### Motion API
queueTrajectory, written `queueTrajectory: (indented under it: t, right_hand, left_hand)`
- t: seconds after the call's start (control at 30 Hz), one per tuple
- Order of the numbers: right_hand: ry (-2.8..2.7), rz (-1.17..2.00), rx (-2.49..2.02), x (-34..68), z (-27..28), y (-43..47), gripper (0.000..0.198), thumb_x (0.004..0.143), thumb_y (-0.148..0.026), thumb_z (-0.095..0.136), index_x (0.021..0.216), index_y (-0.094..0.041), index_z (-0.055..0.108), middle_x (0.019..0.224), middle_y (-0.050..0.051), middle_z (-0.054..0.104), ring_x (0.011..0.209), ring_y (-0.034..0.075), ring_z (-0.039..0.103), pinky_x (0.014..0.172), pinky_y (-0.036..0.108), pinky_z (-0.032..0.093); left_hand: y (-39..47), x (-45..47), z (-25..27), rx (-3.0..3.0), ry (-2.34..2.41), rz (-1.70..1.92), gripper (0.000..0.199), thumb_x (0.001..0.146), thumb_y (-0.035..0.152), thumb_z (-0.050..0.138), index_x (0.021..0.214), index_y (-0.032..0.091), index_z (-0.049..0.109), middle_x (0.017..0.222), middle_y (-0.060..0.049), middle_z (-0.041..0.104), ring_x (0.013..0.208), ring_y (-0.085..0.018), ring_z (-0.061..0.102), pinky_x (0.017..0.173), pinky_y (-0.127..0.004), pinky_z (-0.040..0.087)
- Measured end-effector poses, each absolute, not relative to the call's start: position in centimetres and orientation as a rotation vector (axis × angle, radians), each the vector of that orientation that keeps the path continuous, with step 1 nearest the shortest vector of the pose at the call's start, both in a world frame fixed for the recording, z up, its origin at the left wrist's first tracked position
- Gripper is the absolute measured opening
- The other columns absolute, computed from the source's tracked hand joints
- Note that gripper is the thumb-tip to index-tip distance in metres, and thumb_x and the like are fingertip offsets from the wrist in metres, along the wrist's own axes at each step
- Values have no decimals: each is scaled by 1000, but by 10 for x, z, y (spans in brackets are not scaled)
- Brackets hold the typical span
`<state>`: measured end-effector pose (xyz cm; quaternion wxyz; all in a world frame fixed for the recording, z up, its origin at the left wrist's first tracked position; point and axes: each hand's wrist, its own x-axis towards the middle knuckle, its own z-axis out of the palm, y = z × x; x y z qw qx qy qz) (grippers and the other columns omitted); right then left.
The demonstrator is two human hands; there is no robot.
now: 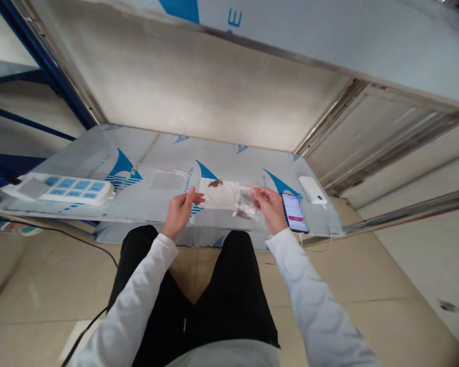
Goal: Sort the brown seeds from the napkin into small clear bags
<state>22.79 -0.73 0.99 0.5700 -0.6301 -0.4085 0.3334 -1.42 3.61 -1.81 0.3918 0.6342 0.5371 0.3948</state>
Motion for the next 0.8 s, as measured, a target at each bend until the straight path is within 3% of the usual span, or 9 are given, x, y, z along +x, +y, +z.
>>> queueTrajectory:
  t: [0.1,0.23,0.37,0.47,0.57,0.67,0.8]
  right_hand:
    - [-981,565,-1767,274,-12,24,48,70,-57,61,89,-13,63,75,8,68,51,17,60,53,31,47]
    - [-1174,128,-2082,303,-42,46,44,76,-43,56,104,-9,58,82,13,68,84,27,64,80,40,46]
    - [-1185,66,-2088,304,-58,47,45,77,-30,53,116,-7,49,95,17,65,98,29,58,88,41,41]
    - [-1178,54,-2086,303,-61,46,44,76,-27,52,115,-7,48,105,20,60,104,31,53,90,42,39]
    - [-1154,-38,-2063,303,-58,41,44,76,-32,54,114,-10,47,115,22,53,111,34,46,93,48,35]
    - [-1096,-152,-1992,294,-49,23,45,78,-36,52,116,-13,48,116,19,51,110,34,44,92,51,33]
    - [-1002,-173,-1838,256,-37,-12,43,80,-36,50,116,-13,52,111,17,55,105,32,46,94,48,33]
  left_hand:
    - [78,-40,-39,1767,1851,777,45,92,45,36,105,15,68,103,-9,72,95,-21,65,86,-30,46]
    - [114,-66,-53,1802,2129,612,49,85,43,50,120,9,58,116,-20,63,110,-30,57,92,-40,42]
    - [128,-67,-58,1875,2239,441,43,78,41,60,111,14,64,123,-20,57,119,-36,48,96,-48,37]
    - [132,-63,-58,1915,2260,352,31,80,35,58,104,18,67,118,-17,60,115,-32,52,95,-45,38]
    - [134,-65,-57,1926,2302,317,35,85,36,51,112,18,63,123,-17,56,114,-29,54,92,-41,40]
    - [135,-73,-54,1931,2327,274,40,85,40,51,113,15,62,127,-20,53,115,-31,53,90,-40,42]
    - [133,-80,-49,1962,2307,236,29,87,31,47,95,13,69,113,-19,62,109,-30,57,90,-41,42]
